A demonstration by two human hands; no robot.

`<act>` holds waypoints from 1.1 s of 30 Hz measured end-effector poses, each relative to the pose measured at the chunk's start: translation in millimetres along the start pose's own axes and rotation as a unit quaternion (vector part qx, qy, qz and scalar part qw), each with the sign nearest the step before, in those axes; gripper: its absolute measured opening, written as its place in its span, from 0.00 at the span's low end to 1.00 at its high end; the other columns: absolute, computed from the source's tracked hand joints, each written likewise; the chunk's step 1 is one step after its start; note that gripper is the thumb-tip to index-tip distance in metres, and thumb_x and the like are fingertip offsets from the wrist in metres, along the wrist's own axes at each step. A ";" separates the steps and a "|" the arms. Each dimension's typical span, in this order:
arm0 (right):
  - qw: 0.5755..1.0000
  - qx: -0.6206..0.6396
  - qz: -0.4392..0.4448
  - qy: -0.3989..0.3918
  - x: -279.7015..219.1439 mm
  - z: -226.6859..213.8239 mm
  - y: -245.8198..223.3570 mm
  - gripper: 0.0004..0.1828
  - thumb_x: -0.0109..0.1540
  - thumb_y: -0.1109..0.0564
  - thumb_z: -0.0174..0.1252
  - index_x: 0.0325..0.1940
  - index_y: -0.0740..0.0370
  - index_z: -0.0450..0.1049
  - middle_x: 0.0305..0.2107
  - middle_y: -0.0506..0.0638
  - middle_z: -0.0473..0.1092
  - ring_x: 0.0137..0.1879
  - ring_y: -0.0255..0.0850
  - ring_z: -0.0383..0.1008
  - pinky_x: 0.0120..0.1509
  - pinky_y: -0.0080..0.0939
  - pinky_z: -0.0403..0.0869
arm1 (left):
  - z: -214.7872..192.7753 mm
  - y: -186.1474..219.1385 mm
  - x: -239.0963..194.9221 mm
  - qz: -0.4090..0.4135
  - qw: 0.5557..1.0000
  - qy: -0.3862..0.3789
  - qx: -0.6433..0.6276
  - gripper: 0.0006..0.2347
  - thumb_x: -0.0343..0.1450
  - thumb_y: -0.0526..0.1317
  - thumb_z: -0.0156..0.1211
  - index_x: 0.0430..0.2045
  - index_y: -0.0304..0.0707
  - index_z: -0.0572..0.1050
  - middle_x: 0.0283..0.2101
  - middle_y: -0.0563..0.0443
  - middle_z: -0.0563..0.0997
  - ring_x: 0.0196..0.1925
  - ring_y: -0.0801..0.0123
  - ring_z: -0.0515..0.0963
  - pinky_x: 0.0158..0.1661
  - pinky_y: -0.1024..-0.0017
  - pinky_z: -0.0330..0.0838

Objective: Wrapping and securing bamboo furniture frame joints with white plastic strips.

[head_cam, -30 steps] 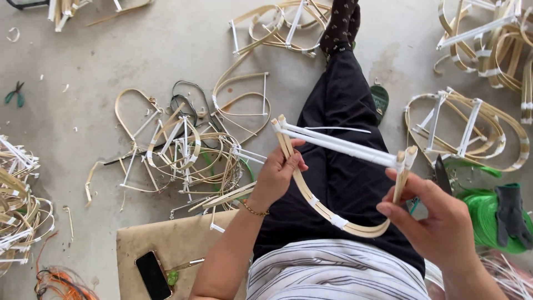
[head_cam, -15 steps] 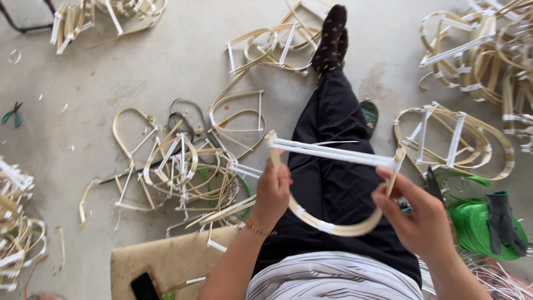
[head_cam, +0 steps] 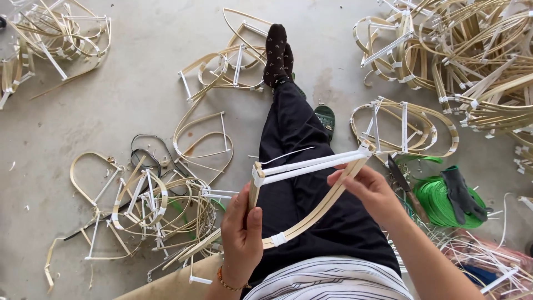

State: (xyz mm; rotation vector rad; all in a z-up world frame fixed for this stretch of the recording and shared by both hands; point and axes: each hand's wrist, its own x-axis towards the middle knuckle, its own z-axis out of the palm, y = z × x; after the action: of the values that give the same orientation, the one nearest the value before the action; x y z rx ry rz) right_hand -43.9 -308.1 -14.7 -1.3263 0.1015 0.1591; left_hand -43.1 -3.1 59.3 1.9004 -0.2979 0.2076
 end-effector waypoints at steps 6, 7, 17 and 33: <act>0.970 0.229 -0.083 0.015 27.7 -6.2 -25.9 0.35 0.73 0.28 0.41 0.59 0.63 0.67 0.25 0.46 0.62 0.28 0.34 0.62 0.36 0.37 0.67 | 9.7 8.3 7.7 0.034 0.996 -0.024 -0.076 0.16 0.82 0.41 0.54 0.61 0.28 0.72 0.37 0.56 0.73 0.35 0.79 0.68 0.37 0.79 0.65; 0.970 0.232 -0.078 0.016 26.2 2.8 -33.1 0.35 0.73 0.28 0.41 0.59 0.63 0.67 0.25 0.46 0.62 0.28 0.34 0.62 0.36 0.37 0.67 | 11.8 3.4 6.9 0.029 0.997 -0.026 -0.073 0.16 0.82 0.41 0.54 0.61 0.28 0.72 0.37 0.56 0.73 0.35 0.79 0.68 0.37 0.79 0.65; 0.999 0.015 0.033 -0.003 17.4 30.9 -7.0 0.26 0.71 0.35 0.40 0.45 0.62 0.65 0.16 0.45 0.54 0.20 0.35 0.53 0.22 0.37 0.56 | 13.0 -24.9 47.8 -0.137 0.957 -0.027 -0.254 0.17 0.80 0.40 0.52 0.61 0.30 0.73 0.25 0.64 0.64 0.21 0.87 0.59 0.20 0.83 0.52; 0.943 0.000 0.277 0.183 59.1 -55.7 -5.0 0.30 0.69 0.33 0.34 0.53 0.56 0.71 0.34 0.52 0.74 0.43 0.41 0.76 0.48 0.46 0.75 | 1.0 -12.3 49.1 0.148 0.917 -0.364 0.067 0.12 0.73 0.48 0.62 0.26 0.40 0.82 0.19 0.53 0.75 0.26 0.65 0.73 0.50 0.62 0.71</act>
State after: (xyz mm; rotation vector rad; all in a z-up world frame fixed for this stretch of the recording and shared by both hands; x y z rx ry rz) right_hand 16.1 -359.9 -33.0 -1.2866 0.7951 0.3855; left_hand 7.4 -5.2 62.0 1.9994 -1.1012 -0.3051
